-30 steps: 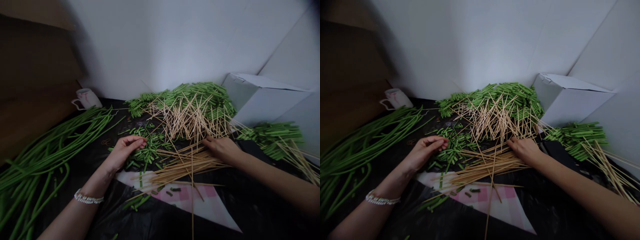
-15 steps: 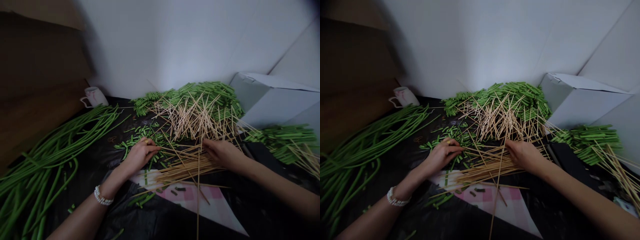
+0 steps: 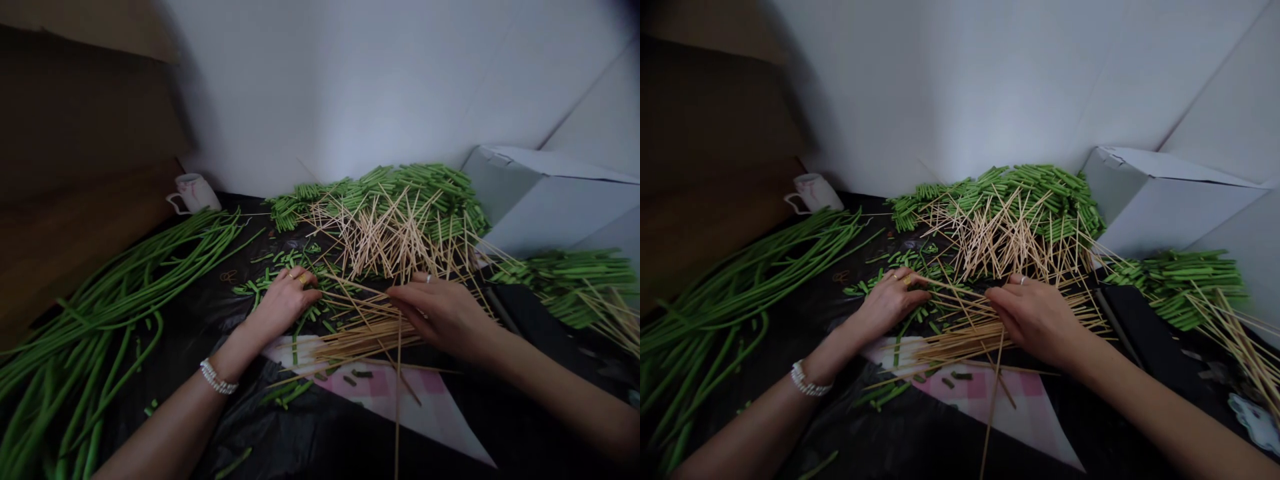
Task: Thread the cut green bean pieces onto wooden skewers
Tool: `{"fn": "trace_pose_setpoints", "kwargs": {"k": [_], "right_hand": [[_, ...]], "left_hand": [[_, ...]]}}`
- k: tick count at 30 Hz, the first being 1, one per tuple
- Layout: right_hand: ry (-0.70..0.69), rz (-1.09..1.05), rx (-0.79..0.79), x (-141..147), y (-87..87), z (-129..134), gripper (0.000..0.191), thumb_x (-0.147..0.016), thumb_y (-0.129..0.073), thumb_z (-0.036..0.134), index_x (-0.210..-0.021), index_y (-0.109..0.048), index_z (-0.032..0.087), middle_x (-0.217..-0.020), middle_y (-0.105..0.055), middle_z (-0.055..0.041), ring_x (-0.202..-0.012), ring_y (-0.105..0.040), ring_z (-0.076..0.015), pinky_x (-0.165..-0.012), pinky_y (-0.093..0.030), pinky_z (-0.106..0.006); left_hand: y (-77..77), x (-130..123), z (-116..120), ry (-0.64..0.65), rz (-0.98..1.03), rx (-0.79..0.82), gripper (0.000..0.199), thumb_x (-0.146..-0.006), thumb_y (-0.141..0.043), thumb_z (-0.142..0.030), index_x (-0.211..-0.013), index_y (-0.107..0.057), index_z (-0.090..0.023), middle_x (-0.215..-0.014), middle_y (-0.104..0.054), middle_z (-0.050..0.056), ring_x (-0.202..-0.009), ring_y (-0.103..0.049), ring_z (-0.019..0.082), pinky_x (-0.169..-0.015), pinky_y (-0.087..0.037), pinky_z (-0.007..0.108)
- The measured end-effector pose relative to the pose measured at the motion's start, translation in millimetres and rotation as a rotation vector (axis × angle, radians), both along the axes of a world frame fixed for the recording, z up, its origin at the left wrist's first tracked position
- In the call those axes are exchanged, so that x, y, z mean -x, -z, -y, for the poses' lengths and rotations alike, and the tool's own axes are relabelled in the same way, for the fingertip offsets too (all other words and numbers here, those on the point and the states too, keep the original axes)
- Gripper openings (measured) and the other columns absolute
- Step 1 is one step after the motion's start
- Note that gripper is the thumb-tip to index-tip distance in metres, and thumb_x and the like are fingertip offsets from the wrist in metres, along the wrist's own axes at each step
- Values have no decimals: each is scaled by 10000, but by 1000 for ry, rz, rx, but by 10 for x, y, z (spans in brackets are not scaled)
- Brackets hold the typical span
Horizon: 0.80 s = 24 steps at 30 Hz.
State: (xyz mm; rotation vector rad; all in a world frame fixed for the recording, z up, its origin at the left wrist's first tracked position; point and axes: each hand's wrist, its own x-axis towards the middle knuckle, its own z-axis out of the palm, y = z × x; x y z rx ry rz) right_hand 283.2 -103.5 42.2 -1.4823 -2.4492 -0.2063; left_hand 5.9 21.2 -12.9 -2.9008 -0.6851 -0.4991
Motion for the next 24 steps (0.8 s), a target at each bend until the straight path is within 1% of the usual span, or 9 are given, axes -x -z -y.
{"fn": "trace_pose_setpoints", "kwargs": {"k": [4, 7, 9, 12, 15, 17, 19, 22, 24], "right_hand": [[18, -197, -167, 244, -195, -35, 202, -931, -427, 208, -990, -618, 178, -852, -673, -57, -810, -578, -181, -756, -433, -309], [28, -282, -145, 399, -237, -94, 285, -938, -373, 174, -1133, -581, 176, -938, -672, -60, -819, -600, -158, -739, -447, -275], [13, -131, -105, 429, -247, -134, 331, -897, -382, 119, -1144, -593, 187, -886, -664, -53, -775, -589, -159, -696, -428, -269], [18, 195, -90, 326, -320, -163, 339, -772, -468, 56, -1009, -659, 205, -795, -648, -49, -778, -565, -191, -700, -377, -306], [63, 347, -103, 184, -450, -154, 290, -741, -509, 69, -925, -677, 219, -785, -642, -55, -802, -547, -232, -705, -329, -356], [97, 407, -111, 187, -492, -150, 242, -766, -506, 71, -858, -677, 215, -747, -626, -67, -806, -530, -247, -699, -301, -371], [82, 462, -96, 302, -444, -164, 200, -803, -508, 87, -777, -666, 206, -714, -615, -78, -812, -521, -249, -700, -293, -376], [-34, 539, -34, 564, -239, -212, 164, -815, -558, 116, -718, -662, 197, -717, -635, -79, -809, -537, -239, -688, -311, -365], [-93, 559, 21, 668, -123, -242, 170, -784, -573, 71, -706, -660, 193, -712, -647, -71, -764, -547, -207, -648, -317, -333]], "left_hand": [[20, -28, 8, 6, 4, -6, 169, -916, -533, -260, -932, -694, -209, -990, -664, 61, -960, -503, 225, -790, -327, 355], [36, -58, 25, 22, -16, -30, 164, -924, -515, -220, -912, -672, -177, -984, -664, 69, -963, -513, 217, -798, -330, 350], [51, -69, 29, 21, -30, -52, 176, -934, -491, -205, -900, -658, -160, -981, -662, 77, -969, -516, 215, -808, -333, 348], [73, -52, 9, -1, -17, -44, 191, -942, -476, -213, -904, -655, -162, -969, -666, 75, -959, -523, 214, -815, -338, 350], [75, -5, -27, 0, 55, 41, 192, -929, -512, -278, -907, -683, -193, -1002, -674, 64, -984, -522, 215, -822, -341, 350], [59, 15, -39, 11, 90, 90, 188, -914, -538, -304, -917, -703, -214, -1035, -675, 62, -1011, -517, 220, -822, -345, 351], [36, 13, -32, 19, 78, 95, 176, -908, -548, -287, -923, -710, -220, -1052, -674, 65, -1029, -512, 225, -824, -345, 359], [20, -13, -3, 32, 22, 53, 142, -896, -565, -235, -896, -701, -198, -1077, -671, 80, -1076, -503, 238, -854, -342, 382], [34, -17, 3, 46, 16, 55, 124, -889, -573, -222, -886, -693, -188, -1087, -672, 85, -1096, -504, 245, -871, -346, 393]]}}
